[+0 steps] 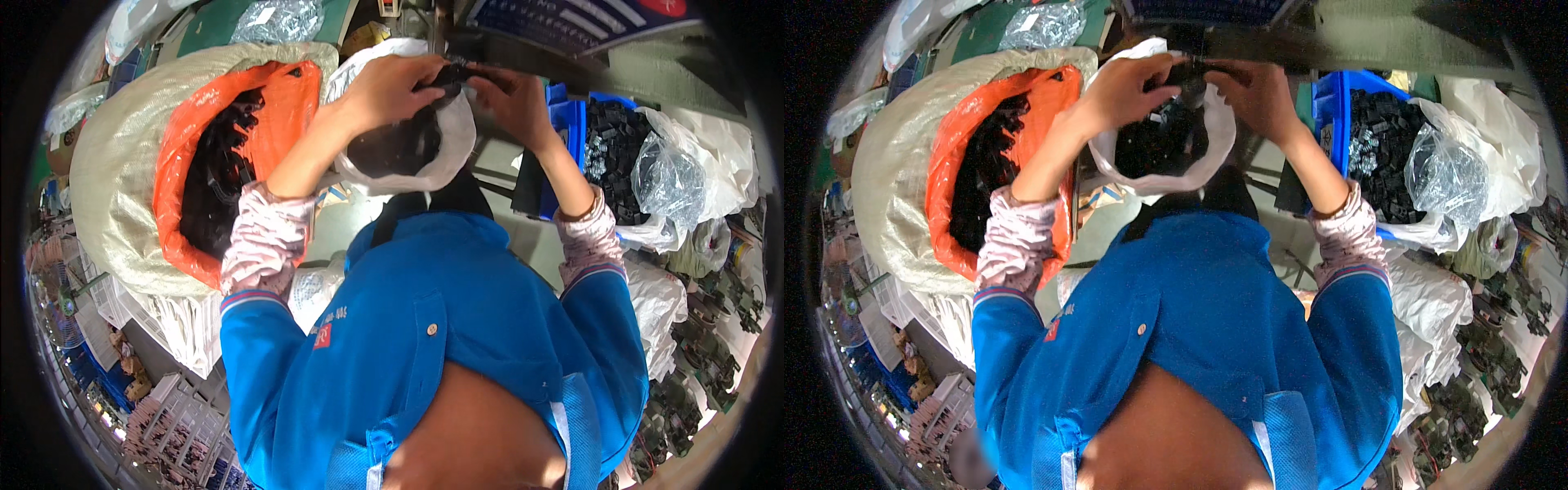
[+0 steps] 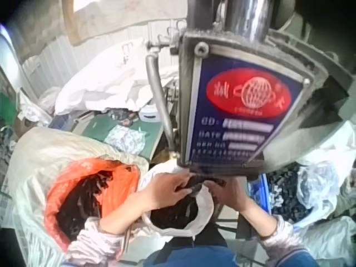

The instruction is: The person assembles small black plastic parts by hand, picking components from a blue bin and a large sack, then placing the assembled units into a white sack. The process is repeated continuously.

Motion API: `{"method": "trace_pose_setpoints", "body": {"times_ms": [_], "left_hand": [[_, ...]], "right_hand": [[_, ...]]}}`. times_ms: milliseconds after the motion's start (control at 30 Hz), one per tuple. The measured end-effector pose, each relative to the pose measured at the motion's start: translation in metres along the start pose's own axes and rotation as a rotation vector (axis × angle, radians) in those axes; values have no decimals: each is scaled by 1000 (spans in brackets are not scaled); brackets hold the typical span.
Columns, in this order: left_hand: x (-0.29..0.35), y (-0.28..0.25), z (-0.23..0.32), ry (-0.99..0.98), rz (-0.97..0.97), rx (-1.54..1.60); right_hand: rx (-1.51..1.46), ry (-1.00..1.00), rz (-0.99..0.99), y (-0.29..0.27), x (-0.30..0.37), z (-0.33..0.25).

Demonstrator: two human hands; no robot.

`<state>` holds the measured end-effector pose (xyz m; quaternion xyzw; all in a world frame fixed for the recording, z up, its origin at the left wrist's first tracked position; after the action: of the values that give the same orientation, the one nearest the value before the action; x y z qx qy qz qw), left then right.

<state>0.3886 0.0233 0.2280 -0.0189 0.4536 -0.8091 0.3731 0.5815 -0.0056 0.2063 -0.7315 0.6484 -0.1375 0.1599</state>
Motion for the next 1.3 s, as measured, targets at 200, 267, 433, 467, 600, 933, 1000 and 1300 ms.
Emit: {"method": "trace_pose_setpoints", "body": {"times_ms": [200, 267, 433, 467, 600, 933, 1000, 1300], "left_hand": [[23, -10, -2, -115, 100, 37], [27, -4, 1, -167, 74, 65], [21, -10, 5, -153, 60, 53], [20, -11, 5, -113, 87, 35], [25, -15, 7, -117, 87, 22], [63, -10, 18, 26, 333, -214], [100, -12, -5, 62, 431, -323], [344, -109, -139, -1320, 268, -766]], "right_hand": [[-268, 115, -41, -10, -20, 27], [151, 33, -46, -9, -47, 57], [1172, 67, -319, 12, -98, 113], [1151, 88, -299, 11, -100, 115], [1147, 93, -207, 24, -109, 131], [965, -246, 213, 7, -119, 180], [1050, -209, 191, 11, -114, 168], [660, -201, 283, -17, -106, 164]]}}
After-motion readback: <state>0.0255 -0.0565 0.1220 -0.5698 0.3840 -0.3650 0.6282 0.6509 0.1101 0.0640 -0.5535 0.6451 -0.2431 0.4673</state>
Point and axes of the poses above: each hand's wrist, its own x-axis away from the middle knuckle, its own y-axis out of the palm, z = x × y, the point moved 5 cm from there along -x, towards the middle knuckle, and after that the axes turned 7 degrees about y, right-handed, at the moved point
